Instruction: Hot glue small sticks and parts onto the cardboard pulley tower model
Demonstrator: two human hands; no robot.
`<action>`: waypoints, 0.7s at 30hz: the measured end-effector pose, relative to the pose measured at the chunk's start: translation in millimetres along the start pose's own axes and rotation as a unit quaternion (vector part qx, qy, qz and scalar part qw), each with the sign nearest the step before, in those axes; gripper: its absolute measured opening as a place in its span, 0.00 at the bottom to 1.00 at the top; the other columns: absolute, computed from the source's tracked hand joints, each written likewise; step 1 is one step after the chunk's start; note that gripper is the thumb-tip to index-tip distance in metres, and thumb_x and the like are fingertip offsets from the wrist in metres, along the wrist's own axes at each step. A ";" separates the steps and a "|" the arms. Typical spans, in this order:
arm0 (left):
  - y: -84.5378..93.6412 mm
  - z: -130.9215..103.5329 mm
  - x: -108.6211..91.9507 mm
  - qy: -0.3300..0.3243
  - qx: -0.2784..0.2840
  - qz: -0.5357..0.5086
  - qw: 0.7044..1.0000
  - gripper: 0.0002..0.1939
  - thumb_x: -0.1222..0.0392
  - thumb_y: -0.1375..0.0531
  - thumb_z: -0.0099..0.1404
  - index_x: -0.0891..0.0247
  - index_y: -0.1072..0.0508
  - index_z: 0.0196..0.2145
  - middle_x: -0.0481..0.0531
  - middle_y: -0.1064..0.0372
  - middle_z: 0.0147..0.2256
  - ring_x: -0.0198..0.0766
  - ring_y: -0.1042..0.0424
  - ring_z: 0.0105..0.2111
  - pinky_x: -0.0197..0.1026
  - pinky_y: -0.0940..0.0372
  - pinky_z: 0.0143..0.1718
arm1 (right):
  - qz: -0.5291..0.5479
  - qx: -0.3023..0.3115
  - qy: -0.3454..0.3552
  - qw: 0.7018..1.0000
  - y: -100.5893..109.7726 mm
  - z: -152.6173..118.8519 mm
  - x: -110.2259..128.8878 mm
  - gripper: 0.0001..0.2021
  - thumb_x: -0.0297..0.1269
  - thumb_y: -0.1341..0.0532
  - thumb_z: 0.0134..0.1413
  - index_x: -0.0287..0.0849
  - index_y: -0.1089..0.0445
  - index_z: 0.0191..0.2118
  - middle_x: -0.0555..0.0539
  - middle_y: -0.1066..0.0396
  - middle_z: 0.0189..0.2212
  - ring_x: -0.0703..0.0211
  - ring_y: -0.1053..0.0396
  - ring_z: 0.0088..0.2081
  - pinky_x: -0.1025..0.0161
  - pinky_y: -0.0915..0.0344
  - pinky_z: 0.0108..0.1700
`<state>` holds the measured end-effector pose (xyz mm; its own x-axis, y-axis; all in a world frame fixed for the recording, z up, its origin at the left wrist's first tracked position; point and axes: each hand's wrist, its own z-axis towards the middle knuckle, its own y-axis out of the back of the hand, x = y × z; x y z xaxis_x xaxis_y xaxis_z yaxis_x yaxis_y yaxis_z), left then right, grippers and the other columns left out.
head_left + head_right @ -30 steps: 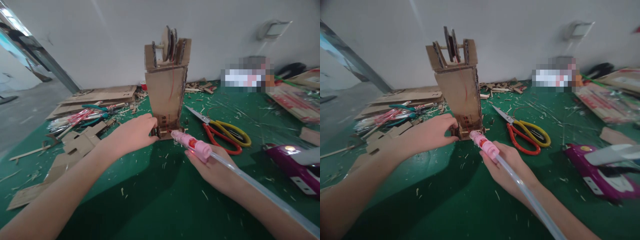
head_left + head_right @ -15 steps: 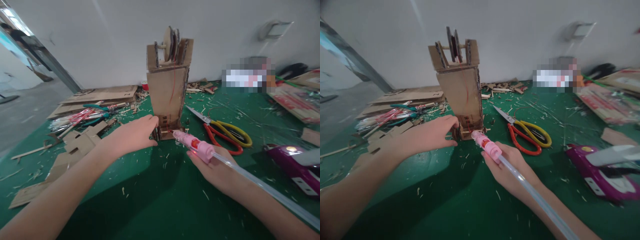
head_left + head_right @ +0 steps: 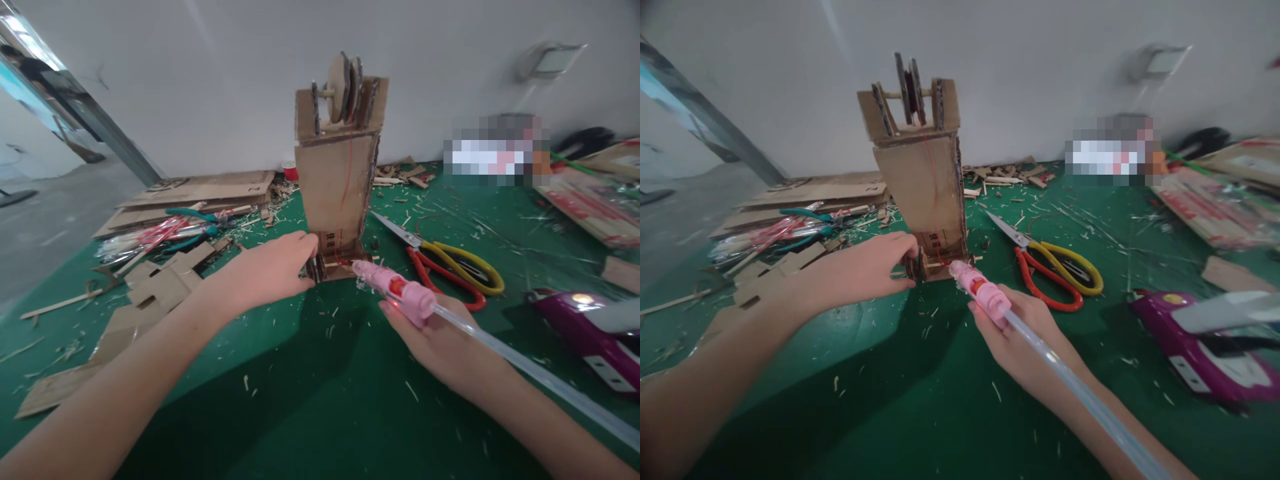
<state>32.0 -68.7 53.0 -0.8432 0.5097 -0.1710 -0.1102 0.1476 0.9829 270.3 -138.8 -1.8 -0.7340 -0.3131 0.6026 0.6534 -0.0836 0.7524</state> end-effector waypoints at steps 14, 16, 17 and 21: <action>2.2 -1.0 -0.2 -0.002 0.012 0.028 1.000 0.10 0.52 0.44 0.59 0.60 0.38 0.34 0.52 0.34 0.37 0.40 0.34 0.33 0.40 0.43 0.28 | 0.008 0.017 -0.005 1.000 1.1 -0.5 3.1 0.13 0.42 0.46 0.58 0.45 0.38 0.23 0.53 0.36 0.17 0.64 0.39 0.18 0.66 0.43 0.21; 2.4 -1.0 -0.5 -0.002 0.013 0.029 0.999 0.10 0.52 0.45 0.59 0.60 0.38 0.34 0.52 0.34 0.37 0.39 0.34 0.33 0.40 0.43 0.28 | 0.004 0.005 -0.005 1.000 0.0 -0.9 0.4 0.13 0.43 0.46 0.58 0.45 0.39 0.23 0.52 0.36 0.17 0.64 0.40 0.18 0.66 0.44 0.20; 2.4 -1.0 -0.7 -0.001 0.013 0.029 1.000 0.09 0.52 0.45 0.59 0.60 0.38 0.34 0.51 0.34 0.36 0.39 0.34 0.32 0.40 0.42 0.28 | 0.002 -0.001 -0.003 1.000 -0.2 -1.0 -0.5 0.14 0.43 0.45 0.58 0.45 0.39 0.23 0.52 0.37 0.17 0.64 0.40 0.18 0.66 0.44 0.20; 2.4 -0.7 -1.3 0.002 0.012 0.032 0.999 0.09 0.52 0.45 0.59 0.60 0.37 0.34 0.51 0.34 0.36 0.39 0.34 0.32 0.40 0.42 0.28 | -0.006 0.015 0.004 1.000 -0.1 1.1 1.4 0.13 0.43 0.46 0.58 0.44 0.36 0.25 0.52 0.35 0.19 0.63 0.38 0.19 0.66 0.41 0.22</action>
<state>32.5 -69.6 55.7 -0.8498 0.5162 -0.1069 -0.0423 0.1354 0.9899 269.0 -138.2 -0.7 -0.7397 -0.3194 0.5923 0.6391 -0.0579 0.7669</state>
